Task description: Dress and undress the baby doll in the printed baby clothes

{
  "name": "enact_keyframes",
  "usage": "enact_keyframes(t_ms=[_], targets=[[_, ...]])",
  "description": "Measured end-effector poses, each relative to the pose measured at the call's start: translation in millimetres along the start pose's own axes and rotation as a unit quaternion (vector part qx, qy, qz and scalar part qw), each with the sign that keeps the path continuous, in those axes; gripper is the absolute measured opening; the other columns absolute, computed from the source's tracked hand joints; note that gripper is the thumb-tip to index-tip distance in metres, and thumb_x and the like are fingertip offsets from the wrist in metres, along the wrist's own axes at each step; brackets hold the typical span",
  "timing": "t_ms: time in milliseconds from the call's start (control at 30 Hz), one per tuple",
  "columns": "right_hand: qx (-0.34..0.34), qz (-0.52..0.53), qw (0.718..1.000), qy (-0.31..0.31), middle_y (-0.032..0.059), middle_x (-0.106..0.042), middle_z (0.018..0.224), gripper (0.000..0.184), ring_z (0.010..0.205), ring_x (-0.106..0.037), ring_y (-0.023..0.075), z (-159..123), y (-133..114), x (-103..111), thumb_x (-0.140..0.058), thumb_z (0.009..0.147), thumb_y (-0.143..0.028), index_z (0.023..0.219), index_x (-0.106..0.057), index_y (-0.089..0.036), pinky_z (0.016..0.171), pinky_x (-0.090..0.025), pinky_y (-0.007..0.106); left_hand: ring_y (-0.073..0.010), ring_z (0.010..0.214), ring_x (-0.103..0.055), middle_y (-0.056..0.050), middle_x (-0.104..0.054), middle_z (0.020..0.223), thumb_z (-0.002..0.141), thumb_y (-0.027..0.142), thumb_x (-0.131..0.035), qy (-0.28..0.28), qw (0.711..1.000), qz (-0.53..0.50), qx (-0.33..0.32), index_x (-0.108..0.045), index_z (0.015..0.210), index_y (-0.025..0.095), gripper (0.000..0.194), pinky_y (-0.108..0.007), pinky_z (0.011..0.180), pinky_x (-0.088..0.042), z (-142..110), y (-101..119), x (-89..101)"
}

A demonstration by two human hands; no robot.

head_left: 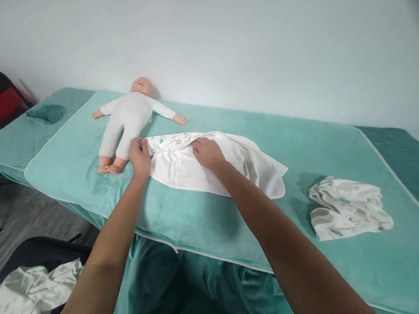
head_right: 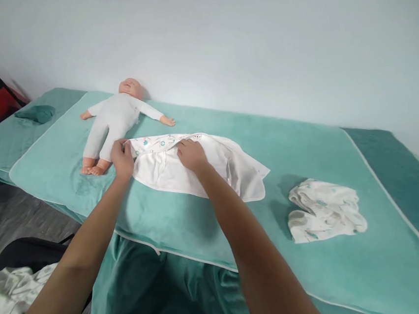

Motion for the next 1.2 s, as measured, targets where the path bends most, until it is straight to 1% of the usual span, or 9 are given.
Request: enact_keyframes(t_ms=[133,267,367,467,533,600,700,833,1200], targets=[[-0.086,-0.003,0.996,0.023,0.0154,-0.069,0.124,0.034,0.115,-0.056,0.0316,15,-2,-2,-0.038,0.105,-0.025,0.114,-0.071,-0.018,0.09,-0.045,0.043,-0.0221,0.105,-0.063,-0.009,-0.068,0.109,0.103,0.031,-0.047,0.032,0.997,0.008,-0.069,-0.062,0.109,0.019,0.02,-0.037,0.096,-0.05,1,8,1.4],[-0.078,0.009,0.995,0.054,0.0154,-0.066,0.132,0.03,0.122,-0.052,0.0335,19,-5,-7,-0.044,0.105,-0.032,0.118,-0.068,-0.019,0.095,-0.043,0.046,-0.0253,0.116,-0.062,-0.012,-0.068,0.116,0.105,0.031,-0.043,0.029,0.984,0.041,-0.173,-0.062,0.113,0.02,0.023,-0.043,0.104,-0.047,-23,30,11.0],[-0.038,0.033,0.998,0.044,0.0132,-0.067,0.135,0.031,0.128,-0.051,0.0322,19,-4,-12,-0.041,0.107,-0.033,0.119,-0.067,-0.021,0.104,-0.039,0.048,-0.0257,0.11,-0.065,-0.012,-0.072,0.112,0.104,0.027,-0.043,-0.078,0.961,0.065,-0.258,-0.064,0.113,0.021,0.024,-0.043,0.097,-0.048,-58,52,9.6],[-0.025,0.055,0.998,0.029,0.0124,-0.068,0.136,0.034,0.132,-0.052,0.0303,20,-1,-15,-0.036,0.107,-0.029,0.121,-0.066,-0.021,0.11,-0.036,0.048,-0.0236,0.096,-0.068,-0.009,-0.074,0.103,0.102,0.028,-0.048,-0.236,0.9,0.095,-0.355,-0.068,0.105,0.023,0.022,-0.039,0.084,-0.048,-100,73,0.1],[-0.024,0.067,0.997,0.029,0.0125,-0.068,0.137,0.035,0.133,-0.052,0.0295,21,0,-16,-0.034,0.108,-0.029,0.122,-0.065,-0.022,0.112,-0.035,0.047,-0.0221,0.085,-0.067,-0.007,-0.073,0.09,0.103,0.033,-0.049,-0.304,0.866,0.125,-0.377,-0.069,0.094,0.022,0.025,-0.037,0.077,-0.046,-119,80,-5.1],[-0.023,0.073,0.997,0.032,0.0125,-0.069,0.136,0.036,0.134,-0.052,0.0286,24,0,-15,-0.033,0.108,-0.029,0.122,-0.066,-0.022,0.112,-0.035,0.047,-0.0209,0.075,-0.064,-0.006,-0.07,0.078,0.105,0.037,-0.048,-0.329,0.86,0.155,-0.359,-0.067,0.082,0.021,0.034,-0.037,0.07,-0.043,-125,81,-8.3],[-0.025,0.078,0.996,0.021,0.0115,-0.071,0.13,0.037,0.131,-0.055,0.0272,30,2,-16,-0.032,0.109,-0.029,0.116,-0.067,-0.021,0.113,-0.034,0.046,-0.0198,0.066,-0.061,-0.005,-0.067,0.069,0.106,0.038,-0.045,-0.332,0.864,0.177,-0.335,-0.065,0.072,0.021,0.042,-0.036,0.062,-0.038,-124,80,-11.5],[-0.039,0.077,0.996,0.019,0.0127,-0.071,0.129,0.035,0.126,-0.059,0.0268,36,7,-17,-0.032,0.108,-0.025,0.116,-0.066,-0.019,0.112,-0.035,0.045,-0.0195,0.066,-0.061,-0.005,-0.067,0.069,0.106,0.037,-0.045,-0.318,0.859,0.188,-0.353,-0.065,0.073,0.021,0.042,-0.036,0.063,-0.037,-122,81,-13.0],[-0.041,0.051,0.997,0.029,0.0149,-0.066,0.139,0.032,0.136,-0.05,0.0318,40,3,-21,-0.05,0.1,-0.033,0.126,-0.064,-0.019,0.118,-0.031,0.052,-0.0186,0.065,-0.059,-0.005,-0.065,0.067,0.106,0.033,-0.047,-0.264,0.878,0.18,-0.357,-0.06,0.068,0.021,0.042,-0.035,0.064,-0.037,-121,80,-13.2]])
Point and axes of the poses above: each hand's wrist, its own z-axis towards the middle knuckle, its own x-axis out of the back of the hand, y = z × x, the point moved 6 cm from there along z, towards the middle knuckle
